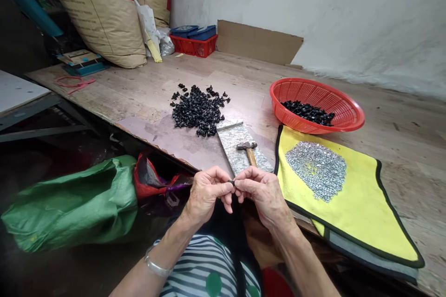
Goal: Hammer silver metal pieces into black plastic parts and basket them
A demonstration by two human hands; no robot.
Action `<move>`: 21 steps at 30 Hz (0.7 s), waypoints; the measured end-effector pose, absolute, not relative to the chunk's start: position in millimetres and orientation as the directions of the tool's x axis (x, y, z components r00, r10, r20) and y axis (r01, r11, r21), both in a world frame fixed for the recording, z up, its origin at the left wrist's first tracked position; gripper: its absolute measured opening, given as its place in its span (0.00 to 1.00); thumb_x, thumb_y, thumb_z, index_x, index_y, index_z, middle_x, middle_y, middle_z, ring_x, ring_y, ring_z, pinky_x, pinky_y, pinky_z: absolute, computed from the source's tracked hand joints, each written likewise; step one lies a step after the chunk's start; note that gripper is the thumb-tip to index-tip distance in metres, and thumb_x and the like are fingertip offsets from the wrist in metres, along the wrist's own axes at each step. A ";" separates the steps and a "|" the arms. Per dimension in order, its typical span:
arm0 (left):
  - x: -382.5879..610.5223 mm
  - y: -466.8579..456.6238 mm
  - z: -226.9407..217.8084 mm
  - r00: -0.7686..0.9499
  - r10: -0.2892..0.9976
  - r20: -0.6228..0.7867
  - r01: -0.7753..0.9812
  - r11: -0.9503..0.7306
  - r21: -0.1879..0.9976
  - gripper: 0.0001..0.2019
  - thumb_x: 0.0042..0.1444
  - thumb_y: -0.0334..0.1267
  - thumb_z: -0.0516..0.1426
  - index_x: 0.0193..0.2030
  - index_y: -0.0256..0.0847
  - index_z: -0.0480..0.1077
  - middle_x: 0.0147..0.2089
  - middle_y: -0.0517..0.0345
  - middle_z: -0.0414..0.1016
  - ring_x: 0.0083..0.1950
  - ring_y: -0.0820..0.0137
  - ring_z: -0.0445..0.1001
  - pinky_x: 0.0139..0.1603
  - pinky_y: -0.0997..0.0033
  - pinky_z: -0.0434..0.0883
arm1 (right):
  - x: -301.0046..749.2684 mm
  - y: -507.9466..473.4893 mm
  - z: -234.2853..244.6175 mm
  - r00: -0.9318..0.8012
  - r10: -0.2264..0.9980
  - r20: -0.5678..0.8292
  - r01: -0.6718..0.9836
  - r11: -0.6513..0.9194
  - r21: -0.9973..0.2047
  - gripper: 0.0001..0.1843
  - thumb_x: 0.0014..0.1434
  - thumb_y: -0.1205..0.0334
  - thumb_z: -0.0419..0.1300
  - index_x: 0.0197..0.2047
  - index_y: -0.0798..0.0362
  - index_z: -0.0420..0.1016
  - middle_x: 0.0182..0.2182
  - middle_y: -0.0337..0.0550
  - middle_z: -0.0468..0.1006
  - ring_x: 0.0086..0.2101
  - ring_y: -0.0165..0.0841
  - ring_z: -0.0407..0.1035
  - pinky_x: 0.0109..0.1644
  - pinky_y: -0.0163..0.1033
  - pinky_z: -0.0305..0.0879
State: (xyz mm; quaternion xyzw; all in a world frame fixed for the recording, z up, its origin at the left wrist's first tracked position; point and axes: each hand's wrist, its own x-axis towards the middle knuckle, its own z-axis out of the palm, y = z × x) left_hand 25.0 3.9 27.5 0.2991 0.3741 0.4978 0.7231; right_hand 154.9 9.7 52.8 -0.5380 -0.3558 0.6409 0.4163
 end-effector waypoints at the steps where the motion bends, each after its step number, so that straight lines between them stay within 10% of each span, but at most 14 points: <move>1: 25.4 3.6 26.8 0.222 0.944 -0.245 -0.504 0.326 0.800 0.07 0.40 0.31 0.60 0.24 0.33 0.65 0.16 0.58 0.70 0.14 0.74 0.67 0.11 0.75 0.68 | 153.6 8.4 51.7 -0.047 0.924 -0.380 -0.158 -0.383 -0.910 0.07 0.36 0.66 0.67 0.20 0.57 0.72 0.14 0.38 0.71 0.17 0.26 0.64 0.21 0.31 0.59; 16: 26.5 8.6 28.2 0.218 0.949 -0.230 -0.517 0.312 0.797 0.07 0.41 0.31 0.61 0.25 0.33 0.65 0.17 0.59 0.70 0.14 0.75 0.66 0.12 0.75 0.69 | 163.7 4.5 53.0 0.044 0.932 -0.361 -0.141 -0.352 -0.925 0.13 0.37 0.61 0.68 0.28 0.57 0.74 0.19 0.40 0.74 0.19 0.27 0.65 0.23 0.32 0.60; 21: 24.1 13.2 26.0 0.195 0.954 -0.228 -0.529 0.298 0.795 0.08 0.40 0.32 0.62 0.25 0.33 0.65 0.19 0.59 0.71 0.15 0.76 0.66 0.12 0.75 0.69 | 191.5 -5.5 50.8 0.246 0.948 -0.204 0.343 -0.281 -0.896 0.14 0.42 0.51 0.65 0.27 0.54 0.74 0.21 0.41 0.74 0.21 0.30 0.64 0.27 0.37 0.61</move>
